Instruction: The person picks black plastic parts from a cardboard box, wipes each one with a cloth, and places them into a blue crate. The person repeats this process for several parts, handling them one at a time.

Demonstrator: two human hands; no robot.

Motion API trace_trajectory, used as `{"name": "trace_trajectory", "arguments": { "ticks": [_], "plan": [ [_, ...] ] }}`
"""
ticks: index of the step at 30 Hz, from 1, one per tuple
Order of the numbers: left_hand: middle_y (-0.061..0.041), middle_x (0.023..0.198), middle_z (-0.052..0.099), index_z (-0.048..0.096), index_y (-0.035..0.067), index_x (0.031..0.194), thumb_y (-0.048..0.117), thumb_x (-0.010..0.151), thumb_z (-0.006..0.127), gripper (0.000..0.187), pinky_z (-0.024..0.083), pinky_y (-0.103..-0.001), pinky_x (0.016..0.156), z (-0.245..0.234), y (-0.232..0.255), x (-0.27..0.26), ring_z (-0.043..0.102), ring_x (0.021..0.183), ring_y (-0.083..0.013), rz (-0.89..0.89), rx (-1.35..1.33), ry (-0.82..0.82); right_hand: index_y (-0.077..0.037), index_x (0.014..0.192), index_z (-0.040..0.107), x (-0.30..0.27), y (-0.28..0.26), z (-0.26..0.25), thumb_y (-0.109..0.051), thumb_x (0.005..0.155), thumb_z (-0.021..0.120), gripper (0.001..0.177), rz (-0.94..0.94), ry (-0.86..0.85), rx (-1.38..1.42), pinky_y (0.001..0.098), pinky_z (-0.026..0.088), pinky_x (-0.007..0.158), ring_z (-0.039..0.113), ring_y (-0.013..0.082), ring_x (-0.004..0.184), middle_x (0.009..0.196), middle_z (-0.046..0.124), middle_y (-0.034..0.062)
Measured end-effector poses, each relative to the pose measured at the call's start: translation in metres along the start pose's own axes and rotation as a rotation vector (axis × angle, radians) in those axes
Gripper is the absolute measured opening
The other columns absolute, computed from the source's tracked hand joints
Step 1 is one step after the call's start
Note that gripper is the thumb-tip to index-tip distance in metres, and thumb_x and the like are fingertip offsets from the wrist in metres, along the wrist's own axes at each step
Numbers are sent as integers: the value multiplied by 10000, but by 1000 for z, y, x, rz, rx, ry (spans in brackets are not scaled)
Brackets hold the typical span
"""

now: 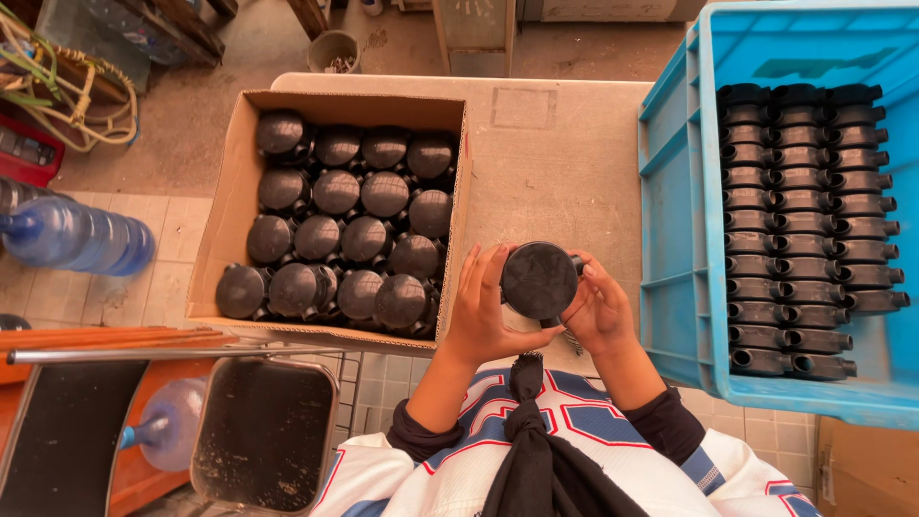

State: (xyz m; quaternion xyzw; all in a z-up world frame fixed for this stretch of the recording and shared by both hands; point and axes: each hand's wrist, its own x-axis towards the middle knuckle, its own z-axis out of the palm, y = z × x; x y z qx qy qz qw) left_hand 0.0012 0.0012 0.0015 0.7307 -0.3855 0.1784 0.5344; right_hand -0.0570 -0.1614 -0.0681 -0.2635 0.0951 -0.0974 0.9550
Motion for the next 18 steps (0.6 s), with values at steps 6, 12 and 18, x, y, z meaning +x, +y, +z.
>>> {"name": "trace_trajectory", "arguments": {
  "ticks": [6,12,18],
  "plan": [
    [-228,1211,580,265,-45,1421,339,512,921,1185,370,-559,1048,-17,-17,7,579,1151,-385,-112,-315,11,-15,1137,546,-5,22,-26,-196,923,497,285,-40,23,-194,408,601,709,702,276,872,965,690,172],
    [-262,1108,591,475,144,1421,624,720,756,894,439,-523,981,-17,-48,-17,599,1082,-388,-1022,-570,-283,-13,842,668,-20,0,2,-129,853,735,135,-414,166,-1010,289,487,813,579,167,854,878,590,98],
    [-241,1044,691,607,18,1231,850,840,323,962,509,-417,892,8,-57,-38,672,1019,-341,-1430,-1160,-771,-92,772,644,-15,-17,7,-230,859,776,210,-259,427,-1163,200,442,498,528,87,467,552,533,22]
  ]
}}
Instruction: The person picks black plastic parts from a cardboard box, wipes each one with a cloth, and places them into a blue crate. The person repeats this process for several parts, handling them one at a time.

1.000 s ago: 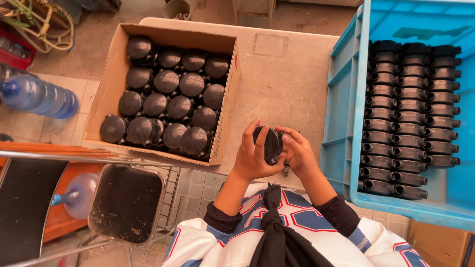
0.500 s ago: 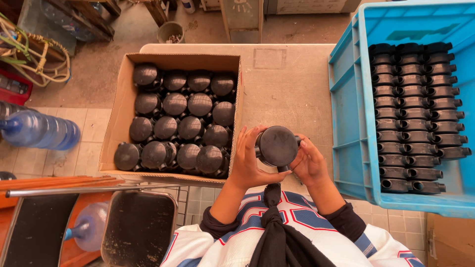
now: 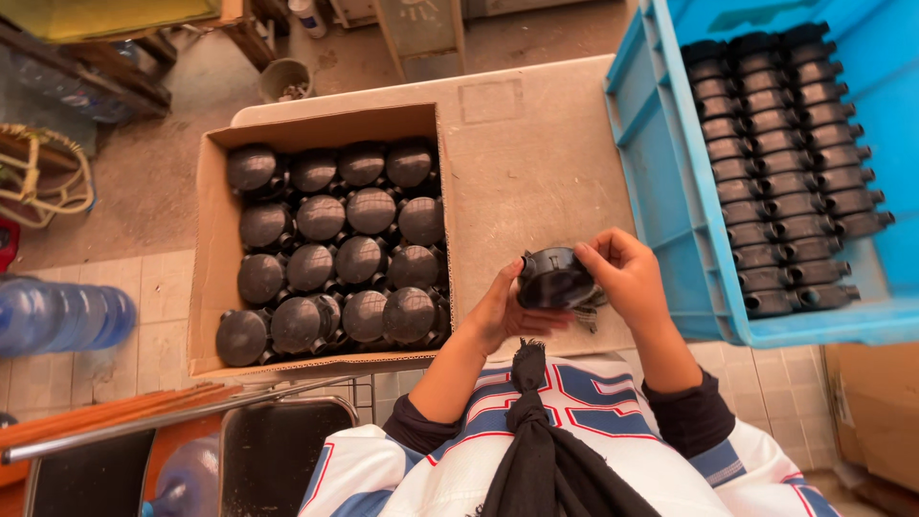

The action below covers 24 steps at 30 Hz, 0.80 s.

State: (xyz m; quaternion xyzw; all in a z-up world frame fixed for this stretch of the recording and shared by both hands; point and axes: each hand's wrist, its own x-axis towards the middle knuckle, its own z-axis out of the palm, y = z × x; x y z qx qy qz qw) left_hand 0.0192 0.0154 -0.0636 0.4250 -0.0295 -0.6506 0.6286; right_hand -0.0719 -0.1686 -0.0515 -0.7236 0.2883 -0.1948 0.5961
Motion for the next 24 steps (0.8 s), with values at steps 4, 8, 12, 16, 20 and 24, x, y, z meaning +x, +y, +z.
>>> {"name": "trace_trajectory", "arguments": {
  "ticks": [4,8,12,16,20,24],
  "plan": [
    [-310,1060,662,575,-61,1249,995,769,225,1212,577,-465,764,-4,-27,8,686,950,-378,-226,-218,-293,-110,699,650,2,-18,-11,-335,831,773,289,197,32,-273,271,437,453,501,123,455,511,534,39],
    [-176,691,645,635,-2,1031,899,834,194,1023,599,-425,594,4,-14,8,708,649,-306,-66,19,-16,-39,754,641,5,-6,-26,-272,876,707,271,357,-10,-122,282,517,409,538,159,408,521,552,112],
    [-91,534,637,635,77,688,631,935,506,621,585,-269,490,18,16,4,690,538,-184,210,610,323,-9,897,617,4,11,-35,-312,941,648,307,450,-59,220,290,553,413,576,128,393,581,574,90],
    [-96,739,694,681,148,990,684,865,531,570,577,-349,640,58,41,9,710,753,-244,307,948,561,12,933,615,11,24,-63,-262,960,622,276,498,-49,436,382,591,462,642,209,450,619,595,134],
    [-47,780,633,678,120,1101,417,815,764,422,562,-229,601,109,45,57,662,666,-133,703,878,584,37,1004,620,20,20,-129,-223,973,579,264,476,-38,407,387,602,519,677,240,525,680,637,175],
    [-92,771,675,646,111,1048,372,751,806,426,579,-291,620,184,42,123,699,680,-213,782,1086,343,64,1248,566,25,19,-238,-81,984,496,308,332,29,216,459,579,693,670,293,730,874,648,265]
  ]
}}
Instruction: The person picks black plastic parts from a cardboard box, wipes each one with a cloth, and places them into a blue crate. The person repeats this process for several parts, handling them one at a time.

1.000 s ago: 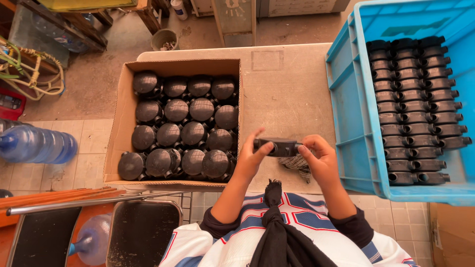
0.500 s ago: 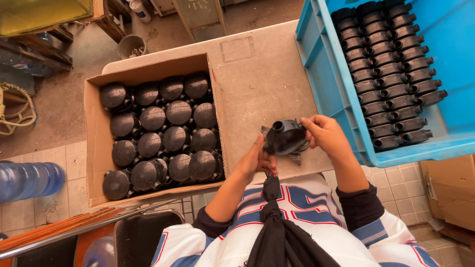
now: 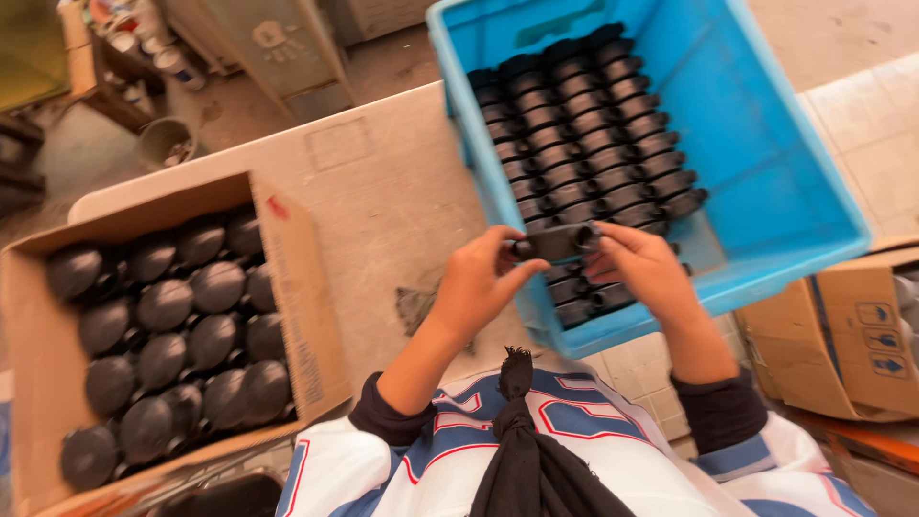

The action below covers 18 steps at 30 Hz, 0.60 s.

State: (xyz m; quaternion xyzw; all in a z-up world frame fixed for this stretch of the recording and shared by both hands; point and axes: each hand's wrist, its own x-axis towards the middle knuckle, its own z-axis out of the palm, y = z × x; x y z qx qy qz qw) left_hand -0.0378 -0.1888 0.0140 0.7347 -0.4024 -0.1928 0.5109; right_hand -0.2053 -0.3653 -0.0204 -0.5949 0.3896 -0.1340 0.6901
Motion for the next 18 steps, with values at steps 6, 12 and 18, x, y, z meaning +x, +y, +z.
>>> {"name": "trace_trajectory", "arguments": {
  "ticks": [6,12,18],
  "plan": [
    [-123,632,628,544,3,954,269,858,692,320,520,-299,489,161,13,80,652,544,-236,264,152,-348,-8,1431,446,8,-56,-128,57,879,516,561,147,80,-466,521,550,772,658,398,901,1091,601,343],
    [-84,475,478,462,36,821,303,863,658,334,416,-244,340,286,6,120,570,387,-183,217,340,-503,9,1386,504,84,-24,-214,-125,792,679,634,300,-65,-1108,503,585,658,723,375,827,1039,670,312],
    [-204,611,590,518,-10,851,224,885,631,262,544,-341,389,319,-7,127,674,530,-283,107,490,-625,50,855,726,136,10,-219,-179,842,663,238,475,-334,-1300,347,468,383,592,190,392,544,641,146]
  ]
}}
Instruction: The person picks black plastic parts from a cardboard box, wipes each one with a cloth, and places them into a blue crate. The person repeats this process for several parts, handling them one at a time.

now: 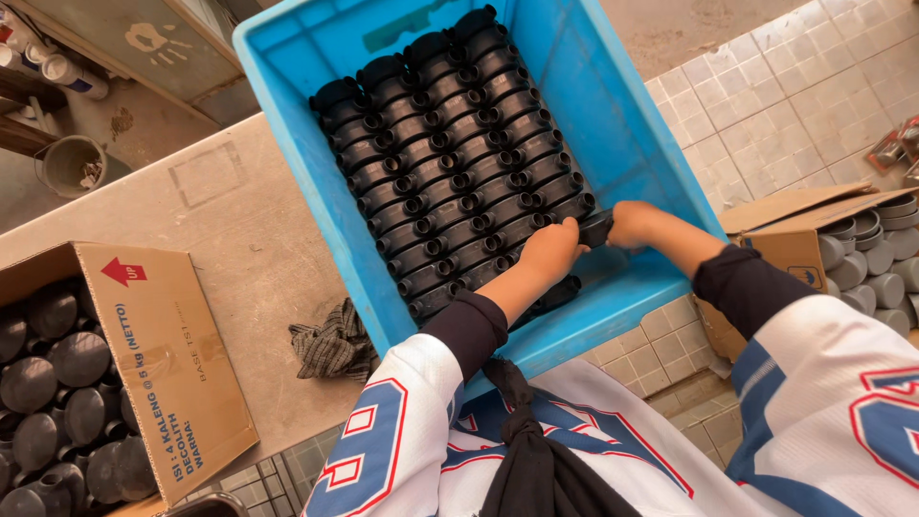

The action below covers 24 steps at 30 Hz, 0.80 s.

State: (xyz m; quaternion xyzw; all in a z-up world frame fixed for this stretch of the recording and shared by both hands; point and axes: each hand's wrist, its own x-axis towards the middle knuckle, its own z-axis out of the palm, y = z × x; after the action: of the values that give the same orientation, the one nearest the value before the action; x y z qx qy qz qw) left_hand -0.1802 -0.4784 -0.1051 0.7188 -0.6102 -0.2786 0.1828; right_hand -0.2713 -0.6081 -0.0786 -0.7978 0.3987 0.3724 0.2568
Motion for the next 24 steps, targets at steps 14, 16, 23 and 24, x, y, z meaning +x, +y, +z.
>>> {"name": "trace_trajectory", "arguments": {
  "ticks": [14,16,23,24],
  "plan": [
    [-97,673,560,564,54,809,136,643,843,335,523,-350,535,25,2,15,637,633,-250,94,323,277,204,1282,478,28,-1,11,10,886,532,444,121,-130,408,461,580,686,666,428,923,1157,564,378],
    [-95,692,563,580,65,802,144,584,882,381,508,-352,586,23,1,14,630,683,-256,110,372,369,199,1302,459,25,-3,9,10,890,541,460,154,-122,471,464,586,726,655,429,962,1202,538,380],
    [-120,748,580,603,42,863,321,532,899,524,439,-396,726,23,-11,10,591,781,-290,16,302,364,185,1369,358,17,-10,2,37,880,616,573,218,-145,612,499,575,845,538,457,1158,1407,341,386],
    [-121,751,598,607,44,872,320,547,893,514,432,-393,738,23,-11,11,595,793,-287,17,299,349,187,1355,376,17,-10,2,40,873,625,562,214,-130,605,509,581,832,548,461,1141,1394,356,389]
  ]
}}
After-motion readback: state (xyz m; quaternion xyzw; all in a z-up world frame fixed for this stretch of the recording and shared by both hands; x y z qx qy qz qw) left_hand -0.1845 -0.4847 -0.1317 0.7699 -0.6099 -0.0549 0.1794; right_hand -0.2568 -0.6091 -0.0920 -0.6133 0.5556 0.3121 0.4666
